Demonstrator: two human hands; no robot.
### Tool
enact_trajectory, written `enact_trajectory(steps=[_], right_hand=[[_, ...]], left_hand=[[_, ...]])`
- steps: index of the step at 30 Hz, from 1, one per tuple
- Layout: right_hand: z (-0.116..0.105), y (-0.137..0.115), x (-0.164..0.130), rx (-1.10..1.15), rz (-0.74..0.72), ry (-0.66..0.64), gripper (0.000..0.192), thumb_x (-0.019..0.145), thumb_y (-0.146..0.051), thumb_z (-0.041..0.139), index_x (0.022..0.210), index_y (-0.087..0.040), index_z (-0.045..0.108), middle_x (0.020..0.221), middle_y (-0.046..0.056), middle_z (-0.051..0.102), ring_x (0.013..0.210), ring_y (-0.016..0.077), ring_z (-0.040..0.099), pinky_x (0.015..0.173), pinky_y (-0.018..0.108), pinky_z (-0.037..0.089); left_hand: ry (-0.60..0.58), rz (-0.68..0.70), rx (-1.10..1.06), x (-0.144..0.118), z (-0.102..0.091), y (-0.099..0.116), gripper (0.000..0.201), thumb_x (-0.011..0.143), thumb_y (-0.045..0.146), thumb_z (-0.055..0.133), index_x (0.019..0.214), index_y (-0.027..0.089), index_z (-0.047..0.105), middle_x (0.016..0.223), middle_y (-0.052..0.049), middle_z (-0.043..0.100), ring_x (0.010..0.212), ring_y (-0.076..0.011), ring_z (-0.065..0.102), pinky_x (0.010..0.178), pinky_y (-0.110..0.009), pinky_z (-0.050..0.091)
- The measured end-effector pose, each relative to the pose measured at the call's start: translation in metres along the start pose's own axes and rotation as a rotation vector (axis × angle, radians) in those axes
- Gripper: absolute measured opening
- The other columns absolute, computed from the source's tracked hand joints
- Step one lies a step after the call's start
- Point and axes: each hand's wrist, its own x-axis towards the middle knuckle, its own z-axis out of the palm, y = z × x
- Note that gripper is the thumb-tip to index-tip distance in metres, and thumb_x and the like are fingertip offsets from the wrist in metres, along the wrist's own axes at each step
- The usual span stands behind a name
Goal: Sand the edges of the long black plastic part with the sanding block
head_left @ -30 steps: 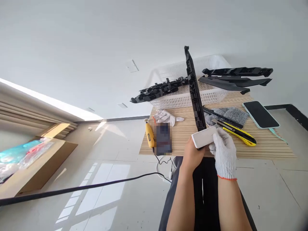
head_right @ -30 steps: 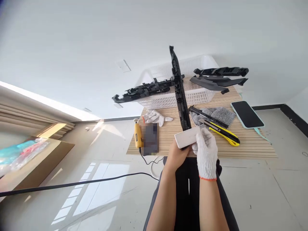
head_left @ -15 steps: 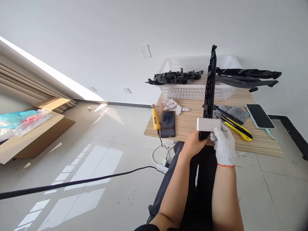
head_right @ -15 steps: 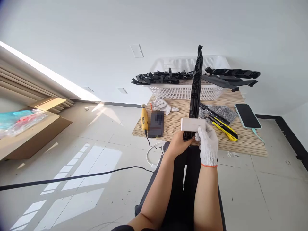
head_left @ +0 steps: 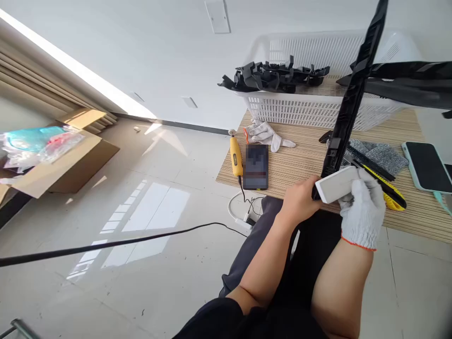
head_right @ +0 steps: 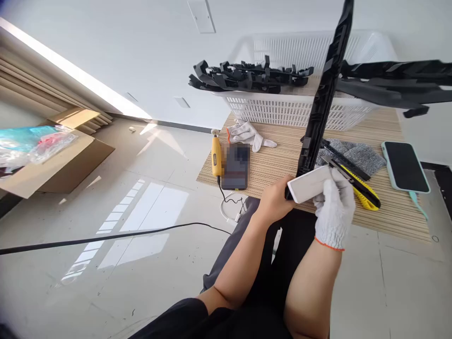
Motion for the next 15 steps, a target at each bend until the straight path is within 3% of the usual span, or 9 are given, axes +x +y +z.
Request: enact_trajectory(steps=[4,8,12,15], right_hand=[[0.002,0.000,0.001,-0.164,-0.020,-0.069,0.042,0.075,-0.027,0.075,0.117,-0.024,0.074,0.106,0.005,0.071,0.057,0.0054,0.052,0.048,0.020,0.039],[0.008,0.000,0.005,0.026,-0.120,0.116,0.036,0.074,-0.020,0.068,0.109,-0.022,0.076,0.109,0.004,0.071,0.079,0.0095,0.064,0.062,0.020,0.049],[0.011,0.000,0.006,-0.094,-0.058,-0.021,0.038,0.072,-0.017,0.066,0.108,-0.019,0.077,0.094,0.004,0.070,0.075,0.0105,0.063,0.058,0.020,0.048],[0.010,0.000,0.005,-0.030,-0.115,0.063,0.032,0.073,-0.017,0.063,0.101,-0.019,0.078,0.095,0.004,0.071,0.083,0.0131,0.066,0.067,0.023,0.053]], left_hand=[[-0.049,0.027,-0.075,0.001,-0.007,0.002,0.036,0.083,0.023,0.065,0.118,0.026,0.062,0.111,-0.002,0.074,0.105,-0.0247,0.069,0.084,-0.029,0.049],[-0.070,-0.005,-0.103,0.003,-0.012,0.005,0.035,0.083,0.024,0.067,0.118,0.028,0.064,0.116,0.002,0.073,0.110,-0.0221,0.068,0.090,-0.027,0.048],[-0.096,-0.011,-0.127,0.003,-0.012,0.005,0.040,0.084,0.021,0.065,0.123,0.028,0.063,0.120,0.001,0.073,0.111,-0.0215,0.067,0.090,-0.026,0.049],[-0.084,0.018,-0.150,0.002,-0.012,0.003,0.039,0.085,0.022,0.066,0.123,0.026,0.063,0.120,0.000,0.073,0.112,-0.0213,0.068,0.093,-0.027,0.049]])
